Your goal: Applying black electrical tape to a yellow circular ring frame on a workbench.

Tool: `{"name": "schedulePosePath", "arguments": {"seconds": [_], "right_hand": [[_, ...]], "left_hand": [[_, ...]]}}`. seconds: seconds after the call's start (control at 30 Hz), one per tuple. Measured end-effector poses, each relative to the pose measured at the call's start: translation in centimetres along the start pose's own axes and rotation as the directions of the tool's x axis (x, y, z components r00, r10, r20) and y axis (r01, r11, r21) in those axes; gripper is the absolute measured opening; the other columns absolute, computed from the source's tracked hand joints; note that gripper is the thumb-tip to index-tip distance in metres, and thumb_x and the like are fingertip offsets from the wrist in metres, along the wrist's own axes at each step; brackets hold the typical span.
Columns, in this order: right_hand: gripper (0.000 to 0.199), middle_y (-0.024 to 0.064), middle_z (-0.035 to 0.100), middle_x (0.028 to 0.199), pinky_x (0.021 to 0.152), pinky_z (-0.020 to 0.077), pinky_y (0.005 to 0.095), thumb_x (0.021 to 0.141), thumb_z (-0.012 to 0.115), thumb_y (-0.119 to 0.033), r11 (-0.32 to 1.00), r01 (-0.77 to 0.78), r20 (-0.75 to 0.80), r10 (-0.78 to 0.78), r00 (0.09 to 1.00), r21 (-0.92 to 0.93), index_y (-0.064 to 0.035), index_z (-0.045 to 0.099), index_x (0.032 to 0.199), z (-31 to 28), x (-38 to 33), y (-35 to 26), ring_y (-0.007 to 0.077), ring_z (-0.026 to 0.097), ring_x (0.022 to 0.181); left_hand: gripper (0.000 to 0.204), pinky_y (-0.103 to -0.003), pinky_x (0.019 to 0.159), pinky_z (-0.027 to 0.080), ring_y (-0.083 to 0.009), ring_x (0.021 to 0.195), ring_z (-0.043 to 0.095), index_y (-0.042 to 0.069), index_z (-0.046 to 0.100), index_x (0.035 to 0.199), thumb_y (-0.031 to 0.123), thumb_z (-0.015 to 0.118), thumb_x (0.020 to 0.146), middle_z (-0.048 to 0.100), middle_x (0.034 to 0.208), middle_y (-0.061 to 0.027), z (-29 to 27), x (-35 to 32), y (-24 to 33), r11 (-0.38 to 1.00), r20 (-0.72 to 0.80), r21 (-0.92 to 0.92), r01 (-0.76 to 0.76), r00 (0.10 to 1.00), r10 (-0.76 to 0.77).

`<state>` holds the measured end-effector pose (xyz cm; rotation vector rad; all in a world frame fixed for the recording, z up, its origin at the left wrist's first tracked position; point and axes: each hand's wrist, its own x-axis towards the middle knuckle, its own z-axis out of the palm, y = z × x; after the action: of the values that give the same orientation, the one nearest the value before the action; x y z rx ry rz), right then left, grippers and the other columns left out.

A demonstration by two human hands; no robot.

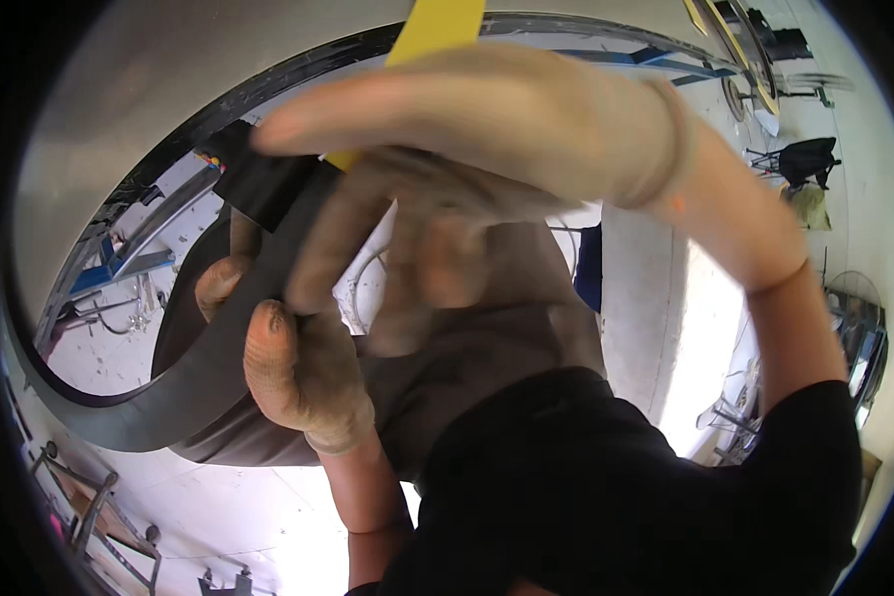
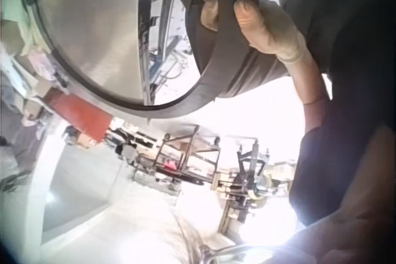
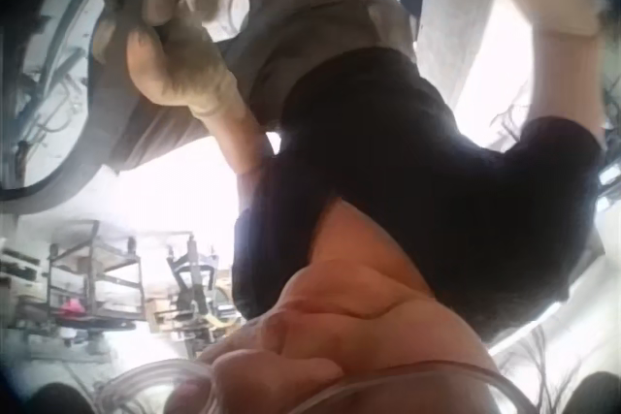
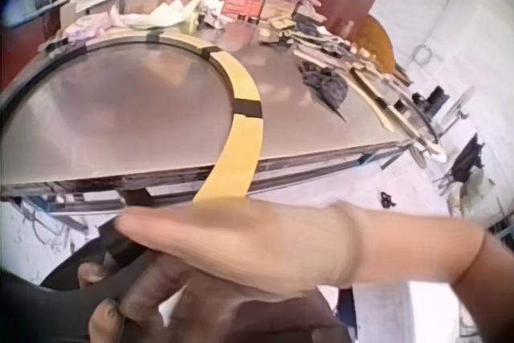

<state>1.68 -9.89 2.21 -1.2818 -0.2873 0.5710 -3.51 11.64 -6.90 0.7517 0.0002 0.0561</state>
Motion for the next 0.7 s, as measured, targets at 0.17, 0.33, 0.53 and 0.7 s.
{"name": "schedulePosePath", "arguments": {"seconds": [0.17, 0.33, 0.53, 0.7], "right_hand": [[0.027, 0.0109, 0.071, 0.1, 0.07, 0.0541, 0.0295, 0.099, 0.06, -0.025, 0.958, -0.28, 0.002, 0.28, 0.96, 0.053, -0.0061, 0.064, 0.118, 1.8, 1.5, -2.9, 0.0189, 0.068, 0.083], [0.058, 0.0114, 0.069, 0.066, 0.046, 0.0491, 0.0275, 0.089, 0.078, -0.049, 0.754, -0.651, -0.169, 0.655, 0.737, 0.084, 0.0038, 0.071, 0.111, 6.4, -4.7, 0.9, 0.015, 0.066, 0.052], [0.042, 0.0128, 0.071, 0.101, 0.078, 0.0546, 0.0325, 0.092, 0.073, -0.028, 0.934, 0.031, -0.192, -0.105, 0.976, -0.355, 0.0031, 0.065, 0.12, 1.2, 3.5, 12.2, 0.021, 0.07, 0.091], [0.035, 0.016, 0.067, 0.128, 0.099, 0.0518, 0.0353, 0.1, 0.061, -0.018, 0.856, 0.464, -0.099, -0.494, 0.864, -0.228, 0.003, 0.064, 0.128, -0.7, 5.8, 13.5, 0.0272, 0.065, 0.117]], "left_hand": [[0.055, -0.047, 0.117, 0.04, -0.0316, 0.134, 0.053, -0.009, 0.053, 0.138, 0.022, 0.064, 0.095, 0.056, 0.143, -0.0204, -2.0, 0.9, 1.6, 0.999, 0.127, -0.031, -0.012, 0.992, 0.015], [0.037, -0.063, 0.122, 0.026, -0.051, 0.148, 0.033, 0.01, 0.063, 0.125, 0.029, 0.066, 0.094, 0.034, 0.159, -0.033, -3.2, 1.9, 2.5, 0.994, 0.191, 0.076, -0.083, 0.979, 0.067], [0.048, -0.063, 0.123, 0.022, -0.0525, 0.145, 0.036, 0.009, 0.056, 0.132, 0.033, 0.068, 0.092, 0.036, 0.157, -0.034, -2.9, 1.5, 2.5, 0.965, 0.107, 0.221, -0.139, 0.987, 0.118], [0.06, -0.051, 0.123, 0.026, -0.038, 0.141, 0.045, 0.001, 0.054, 0.138, 0.036, 0.068, 0.092, 0.048, 0.149, -0.0274, -1.3, -0.5, 2.2, 0.998, -0.006, 0.024, 0.051, 0.999, -0.051]]}}
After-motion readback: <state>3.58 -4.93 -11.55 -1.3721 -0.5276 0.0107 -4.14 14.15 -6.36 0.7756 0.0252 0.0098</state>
